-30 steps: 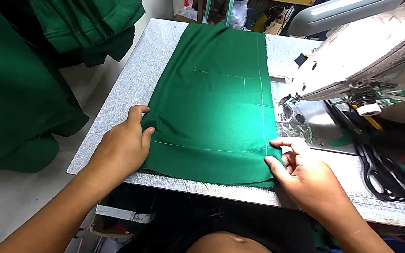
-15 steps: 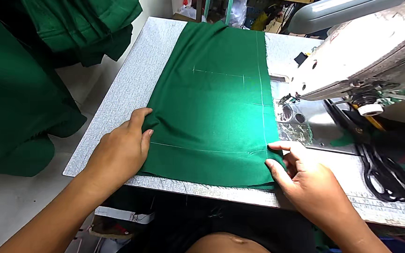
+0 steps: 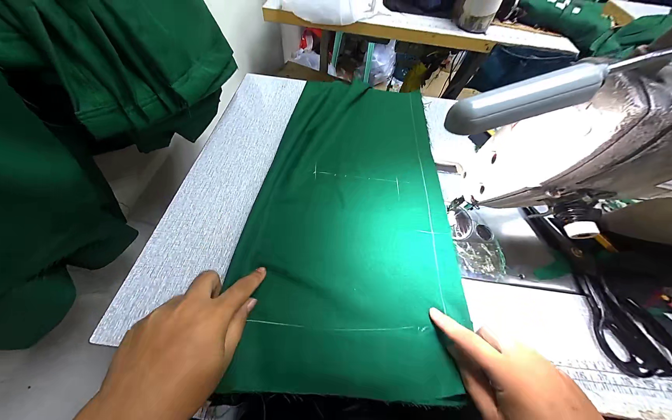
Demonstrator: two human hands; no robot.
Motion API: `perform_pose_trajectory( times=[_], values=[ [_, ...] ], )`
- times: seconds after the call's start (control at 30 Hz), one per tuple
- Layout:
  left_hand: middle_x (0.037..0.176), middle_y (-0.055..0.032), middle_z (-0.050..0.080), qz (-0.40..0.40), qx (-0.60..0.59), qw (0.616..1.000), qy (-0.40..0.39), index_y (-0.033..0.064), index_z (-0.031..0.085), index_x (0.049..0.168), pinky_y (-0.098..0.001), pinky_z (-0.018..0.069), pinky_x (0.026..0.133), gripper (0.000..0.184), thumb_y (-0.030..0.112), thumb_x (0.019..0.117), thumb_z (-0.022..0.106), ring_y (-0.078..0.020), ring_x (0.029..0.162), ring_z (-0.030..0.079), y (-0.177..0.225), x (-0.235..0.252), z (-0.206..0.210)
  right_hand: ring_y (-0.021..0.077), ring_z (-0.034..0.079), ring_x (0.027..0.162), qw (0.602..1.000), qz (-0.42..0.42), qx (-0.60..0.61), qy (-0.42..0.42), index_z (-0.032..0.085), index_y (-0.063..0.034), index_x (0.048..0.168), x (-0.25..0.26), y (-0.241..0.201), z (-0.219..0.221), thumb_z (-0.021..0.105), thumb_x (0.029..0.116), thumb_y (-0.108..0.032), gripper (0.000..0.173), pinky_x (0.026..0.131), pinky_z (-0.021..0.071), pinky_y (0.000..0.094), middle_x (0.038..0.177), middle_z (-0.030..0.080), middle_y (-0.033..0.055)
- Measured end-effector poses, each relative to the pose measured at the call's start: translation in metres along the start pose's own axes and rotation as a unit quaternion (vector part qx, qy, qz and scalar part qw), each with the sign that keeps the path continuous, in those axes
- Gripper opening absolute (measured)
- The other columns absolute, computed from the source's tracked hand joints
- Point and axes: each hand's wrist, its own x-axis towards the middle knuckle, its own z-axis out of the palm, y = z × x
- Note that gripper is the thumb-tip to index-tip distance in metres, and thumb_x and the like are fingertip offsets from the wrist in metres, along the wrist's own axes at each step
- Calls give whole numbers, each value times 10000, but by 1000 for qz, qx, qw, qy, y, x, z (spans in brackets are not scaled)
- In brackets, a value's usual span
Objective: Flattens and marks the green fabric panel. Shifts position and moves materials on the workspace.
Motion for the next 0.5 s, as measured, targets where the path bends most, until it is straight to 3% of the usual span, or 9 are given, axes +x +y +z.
perform_pose_trajectory(
  times=[0.07, 0.13, 0.17, 0.23, 0.3, 0.37, 0.43, 0.5],
  values=[
    [1063, -208, 672, 25, 38, 999, 21, 238, 768, 1189, -544, 528, 554, 489, 469, 1009, 376, -429, 815, 675, 0, 20, -2, 389, 659, 858, 999, -19, -29, 31, 718, -188, 1320, 4, 0, 0, 636, 934, -162, 395, 677, 539, 514, 1005, 671, 213],
    [1318, -217, 638, 64, 51, 996, 24, 179, 758, 1195, -648, 526, 802, 523, 466, 1018, 358, -485, 1146, 626, -1, 52, 3, 457, 612, 1185, 996, -43, -53, 60, 753, -192, 1243, 9, 0, 1, 617, 991, -278, 299, 890, 493, 603, 1331, 647, 225],
    [1438, -184, 583, 85, 48, 995, 4, 174, 735, 1243, -695, 469, 944, 513, 445, 1028, 356, -470, 1308, 548, -2, 72, 7, 448, 549, 1315, 995, -57, -59, 61, 758, -179, 1215, 12, 0, 1, 584, 1017, -320, 299, 974, 457, 617, 1442, 595, 189],
    [1586, -125, 447, 111, 33, 990, -80, 184, 628, 1408, -745, 275, 1118, 496, 407, 1062, 352, -411, 1485, 365, -6, 118, 12, 418, 483, 1407, 993, -85, -58, 52, 755, -119, 1143, 19, 1, 3, 536, 1040, -349, 334, 1035, 431, 611, 1505, 554, 143],
    [1623, -95, 395, 111, 33, 984, -139, 212, 502, 1519, -757, 192, 1146, 497, 385, 1087, 328, -377, 1525, 295, -12, 169, 16, 400, 503, 1400, 993, -107, -40, 33, 720, -53, 1071, 26, 3, 5, 512, 1058, -344, 358, 1066, 432, 593, 1480, 570, 176],
    [1613, -86, 413, 92, 36, 983, -155, 236, 450, 1553, -770, 173, 1142, 493, 360, 1096, 314, -375, 1524, 298, -19, 217, 20, 404, 579, 1323, 993, -115, -25, 33, 718, -15, 1037, 30, 2, 5, 535, 1049, -322, 357, 1058, 456, 585, 1416, 611, 218],
    [1594, -97, 439, 69, 36, 984, -162, 238, 438, 1560, -791, 166, 1124, 492, 350, 1099, 305, -399, 1513, 308, -24, 260, 24, 395, 593, 1307, 993, -111, -19, 33, 706, -21, 1123, 32, 4, 7, 525, 1046, -325, 362, 1073, 442, 577, 1401, 622, 215],
    [1588, -86, 446, 48, 34, 983, -172, 247, 437, 1559, -792, 158, 1126, 493, 350, 1097, 300, -398, 1515, 299, -25, 295, 28, 403, 578, 1318, 993, -113, -6, 32, 648, -40, 1337, 32, 7, 11, 524, 1037, -329, 435, 1088, 442, 578, 1413, 610, 216]
  ],
)
